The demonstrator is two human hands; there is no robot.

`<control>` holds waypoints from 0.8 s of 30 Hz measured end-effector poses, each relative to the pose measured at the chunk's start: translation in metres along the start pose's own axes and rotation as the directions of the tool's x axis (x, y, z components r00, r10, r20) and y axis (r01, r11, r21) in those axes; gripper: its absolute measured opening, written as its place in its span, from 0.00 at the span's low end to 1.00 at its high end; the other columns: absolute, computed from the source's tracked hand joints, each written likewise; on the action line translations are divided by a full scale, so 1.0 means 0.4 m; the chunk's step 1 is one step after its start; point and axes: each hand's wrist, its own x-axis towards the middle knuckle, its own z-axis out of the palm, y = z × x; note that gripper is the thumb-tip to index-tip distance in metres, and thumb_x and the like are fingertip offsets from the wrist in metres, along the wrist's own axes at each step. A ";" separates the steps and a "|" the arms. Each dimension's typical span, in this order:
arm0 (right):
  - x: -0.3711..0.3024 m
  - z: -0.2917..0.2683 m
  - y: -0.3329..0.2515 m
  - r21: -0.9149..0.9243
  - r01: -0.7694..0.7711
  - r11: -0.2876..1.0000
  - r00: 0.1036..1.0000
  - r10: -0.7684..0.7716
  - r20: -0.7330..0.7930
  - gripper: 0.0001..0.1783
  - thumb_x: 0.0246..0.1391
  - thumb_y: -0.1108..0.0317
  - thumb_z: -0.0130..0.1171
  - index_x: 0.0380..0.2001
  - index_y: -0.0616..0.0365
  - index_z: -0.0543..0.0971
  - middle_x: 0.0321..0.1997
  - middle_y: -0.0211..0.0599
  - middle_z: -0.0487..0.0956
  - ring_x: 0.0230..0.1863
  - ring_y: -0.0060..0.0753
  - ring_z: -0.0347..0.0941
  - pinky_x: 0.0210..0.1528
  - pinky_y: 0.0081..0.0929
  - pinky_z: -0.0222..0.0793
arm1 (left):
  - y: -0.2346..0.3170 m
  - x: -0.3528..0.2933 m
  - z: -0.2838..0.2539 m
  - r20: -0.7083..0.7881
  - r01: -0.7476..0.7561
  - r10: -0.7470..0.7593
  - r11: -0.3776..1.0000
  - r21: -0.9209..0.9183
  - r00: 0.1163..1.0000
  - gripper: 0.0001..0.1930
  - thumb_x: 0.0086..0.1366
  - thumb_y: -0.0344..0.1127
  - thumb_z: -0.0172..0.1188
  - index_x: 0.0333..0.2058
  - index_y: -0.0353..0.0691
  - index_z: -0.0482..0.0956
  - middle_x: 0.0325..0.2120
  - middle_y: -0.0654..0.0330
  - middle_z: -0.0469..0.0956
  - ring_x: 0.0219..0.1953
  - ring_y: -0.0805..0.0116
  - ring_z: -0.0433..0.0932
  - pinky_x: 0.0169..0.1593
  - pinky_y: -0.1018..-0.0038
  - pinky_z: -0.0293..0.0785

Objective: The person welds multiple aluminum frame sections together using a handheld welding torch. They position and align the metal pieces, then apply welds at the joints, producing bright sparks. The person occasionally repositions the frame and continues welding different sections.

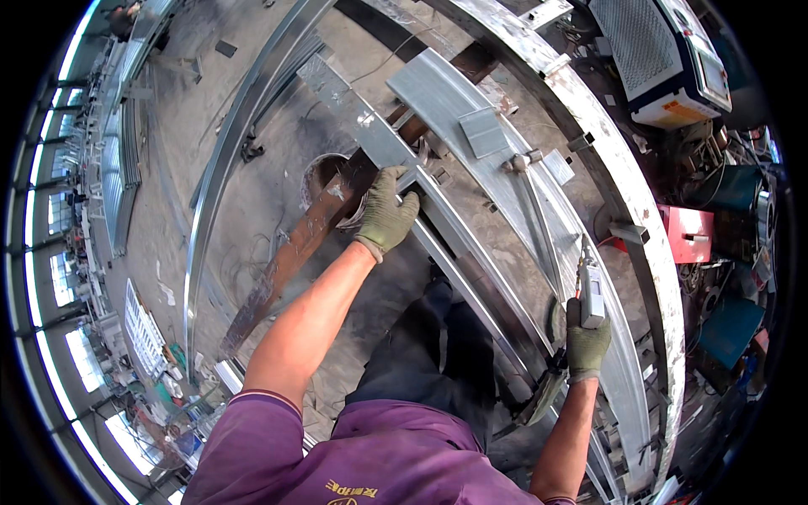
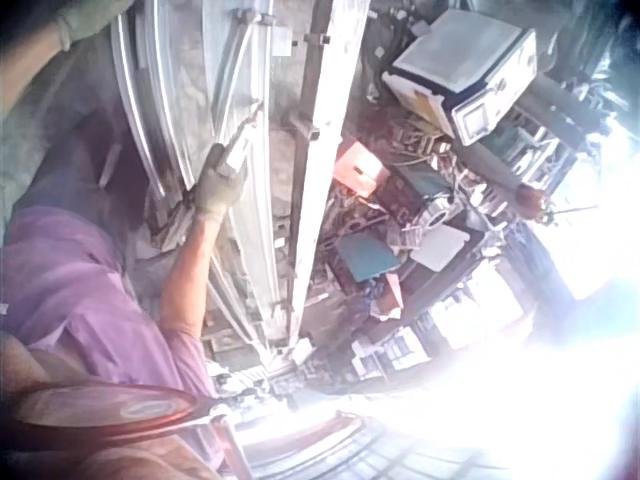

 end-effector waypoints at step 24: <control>-0.323 0.018 -0.483 0.404 0.073 0.912 0.976 -0.149 0.159 0.16 0.75 0.62 0.67 0.57 0.62 0.84 0.42 0.33 0.86 0.41 0.26 0.82 0.44 0.30 0.78 | -0.010 -0.002 0.046 -0.130 -0.125 0.111 0.986 -0.106 0.985 0.24 0.63 0.26 0.65 0.57 0.31 0.72 0.51 0.42 0.76 0.54 0.42 0.77 0.62 0.52 0.73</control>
